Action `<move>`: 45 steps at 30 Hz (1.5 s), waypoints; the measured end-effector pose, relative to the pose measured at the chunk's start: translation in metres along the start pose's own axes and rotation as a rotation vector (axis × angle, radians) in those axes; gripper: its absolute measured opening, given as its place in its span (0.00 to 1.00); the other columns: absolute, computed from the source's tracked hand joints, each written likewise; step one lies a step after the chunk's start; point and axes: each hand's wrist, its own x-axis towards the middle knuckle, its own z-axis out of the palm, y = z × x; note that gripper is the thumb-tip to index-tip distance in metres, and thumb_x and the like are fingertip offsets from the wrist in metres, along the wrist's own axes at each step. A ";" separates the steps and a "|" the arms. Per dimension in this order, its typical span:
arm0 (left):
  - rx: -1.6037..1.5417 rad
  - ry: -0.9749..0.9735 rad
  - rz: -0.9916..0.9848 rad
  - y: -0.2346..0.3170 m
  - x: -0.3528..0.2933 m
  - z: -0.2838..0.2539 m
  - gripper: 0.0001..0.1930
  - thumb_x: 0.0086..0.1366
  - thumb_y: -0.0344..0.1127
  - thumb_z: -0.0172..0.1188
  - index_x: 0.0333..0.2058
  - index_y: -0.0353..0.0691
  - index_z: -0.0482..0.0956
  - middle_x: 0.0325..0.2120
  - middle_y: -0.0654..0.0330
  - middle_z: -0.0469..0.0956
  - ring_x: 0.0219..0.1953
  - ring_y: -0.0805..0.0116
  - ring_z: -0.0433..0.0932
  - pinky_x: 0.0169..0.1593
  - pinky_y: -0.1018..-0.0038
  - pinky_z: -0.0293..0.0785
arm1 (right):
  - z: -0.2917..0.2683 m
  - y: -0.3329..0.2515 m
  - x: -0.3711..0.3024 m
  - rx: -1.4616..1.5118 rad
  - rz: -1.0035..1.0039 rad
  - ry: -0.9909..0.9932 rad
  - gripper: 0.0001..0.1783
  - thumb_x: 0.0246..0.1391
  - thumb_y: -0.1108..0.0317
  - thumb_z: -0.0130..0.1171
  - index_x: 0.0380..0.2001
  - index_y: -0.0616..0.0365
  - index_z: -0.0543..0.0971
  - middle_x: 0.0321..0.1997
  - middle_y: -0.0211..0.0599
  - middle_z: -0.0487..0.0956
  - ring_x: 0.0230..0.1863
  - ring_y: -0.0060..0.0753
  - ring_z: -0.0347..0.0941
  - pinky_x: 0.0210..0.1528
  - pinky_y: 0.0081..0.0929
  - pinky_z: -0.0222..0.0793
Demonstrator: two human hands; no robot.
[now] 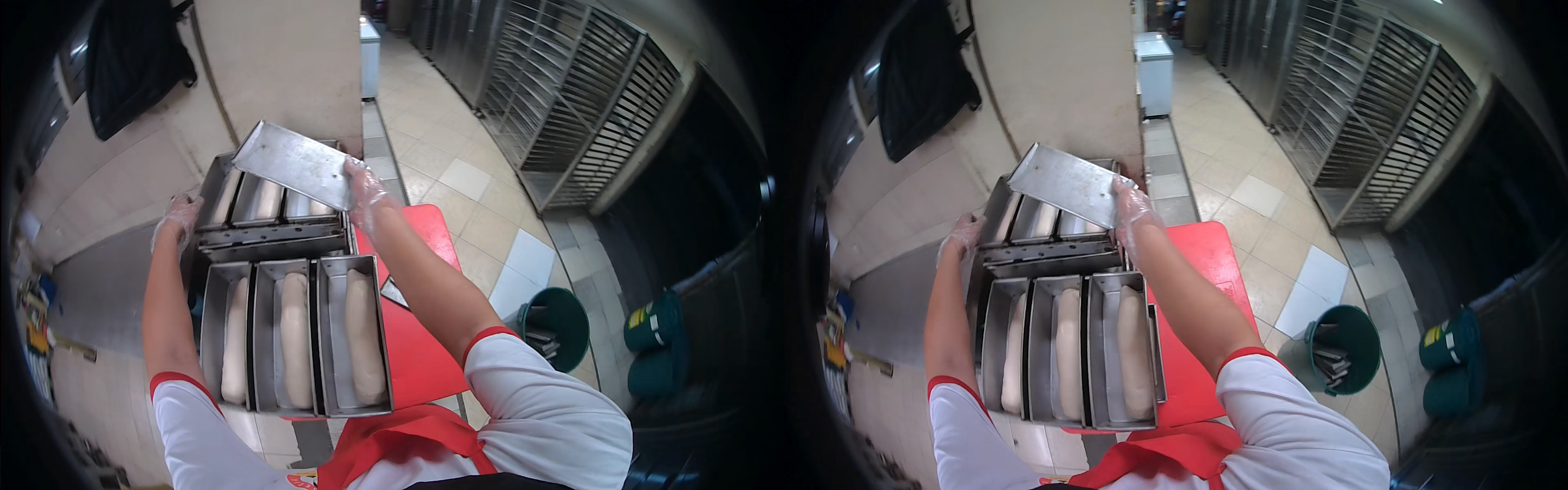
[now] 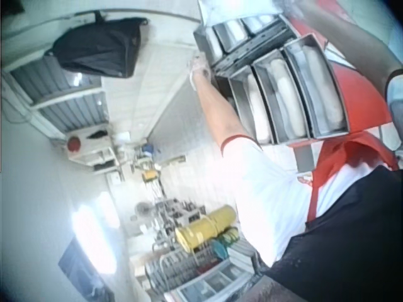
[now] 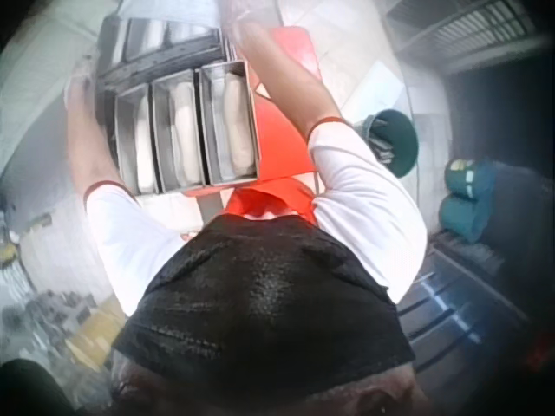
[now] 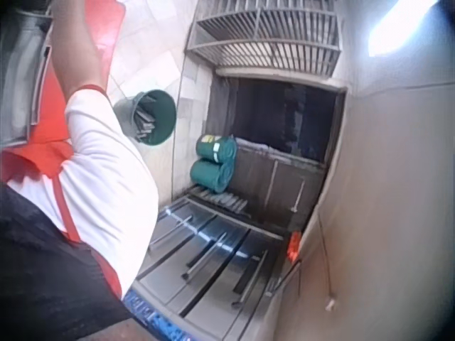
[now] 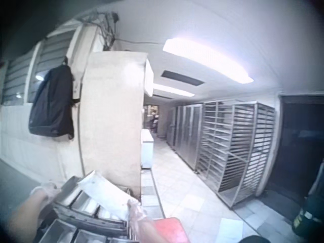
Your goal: The person organizes and covers metal bread pans containing dough by hand, moving them between a stack and a work table before taking lids from a container and placing them over the pans.
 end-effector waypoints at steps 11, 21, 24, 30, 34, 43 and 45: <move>-0.339 -0.056 0.162 -0.042 0.033 0.038 0.29 0.69 0.42 0.54 0.60 0.22 0.69 0.54 0.40 0.77 0.52 0.50 0.78 0.57 0.62 0.71 | 0.024 -0.001 -0.070 -0.172 -0.012 0.285 0.23 0.67 0.55 0.56 0.56 0.62 0.74 0.52 0.43 0.79 0.54 0.41 0.76 0.62 0.38 0.69; -0.439 -0.099 0.310 -0.046 -0.127 -0.059 0.11 0.68 0.38 0.58 0.38 0.35 0.73 0.28 0.64 0.67 0.33 0.73 0.64 0.38 0.73 0.66 | -0.003 0.009 -0.309 -0.096 -0.058 0.044 0.31 0.60 0.52 0.64 0.62 0.53 0.69 0.59 0.39 0.74 0.60 0.39 0.72 0.61 0.43 0.72; -0.441 -0.061 0.340 -0.025 -0.176 -0.066 0.11 0.66 0.36 0.60 0.33 0.37 0.70 0.27 0.66 0.64 0.33 0.73 0.61 0.39 0.74 0.63 | -0.031 0.028 -0.402 -0.443 -0.144 0.037 0.32 0.59 0.54 0.66 0.62 0.51 0.68 0.60 0.39 0.73 0.60 0.39 0.72 0.59 0.47 0.75; -0.384 -0.367 0.506 -0.036 -0.192 -0.054 0.12 0.65 0.38 0.63 0.32 0.38 0.69 0.27 0.67 0.60 0.34 0.73 0.61 0.40 0.74 0.62 | -0.011 0.060 -0.513 0.241 0.274 0.084 0.28 0.62 0.54 0.63 0.60 0.52 0.68 0.59 0.39 0.73 0.58 0.44 0.74 0.52 0.60 0.78; -0.039 -0.185 0.765 -0.036 -0.139 -0.022 0.16 0.67 0.44 0.61 0.39 0.35 0.74 0.37 0.59 0.71 0.44 0.64 0.72 0.51 0.66 0.69 | -0.003 0.093 -0.532 0.239 0.366 0.027 0.29 0.64 0.49 0.59 0.62 0.52 0.68 0.59 0.39 0.74 0.59 0.43 0.74 0.58 0.54 0.75; -0.051 -0.165 0.615 0.012 -0.141 -0.032 0.31 0.69 0.50 0.59 0.62 0.33 0.69 0.65 0.41 0.65 0.65 0.45 0.66 0.69 0.64 0.61 | -0.022 -0.079 -0.439 -0.420 -0.378 0.397 0.27 0.60 0.57 0.63 0.57 0.63 0.73 0.54 0.42 0.79 0.52 0.40 0.79 0.54 0.38 0.76; -0.333 -0.137 0.381 0.008 -0.153 -0.030 0.35 0.69 0.53 0.58 0.63 0.31 0.66 0.63 0.43 0.68 0.65 0.48 0.68 0.67 0.62 0.63 | -0.045 -0.108 -0.386 -0.449 -0.352 0.336 0.27 0.53 0.59 0.70 0.53 0.58 0.76 0.50 0.38 0.80 0.49 0.34 0.78 0.51 0.35 0.75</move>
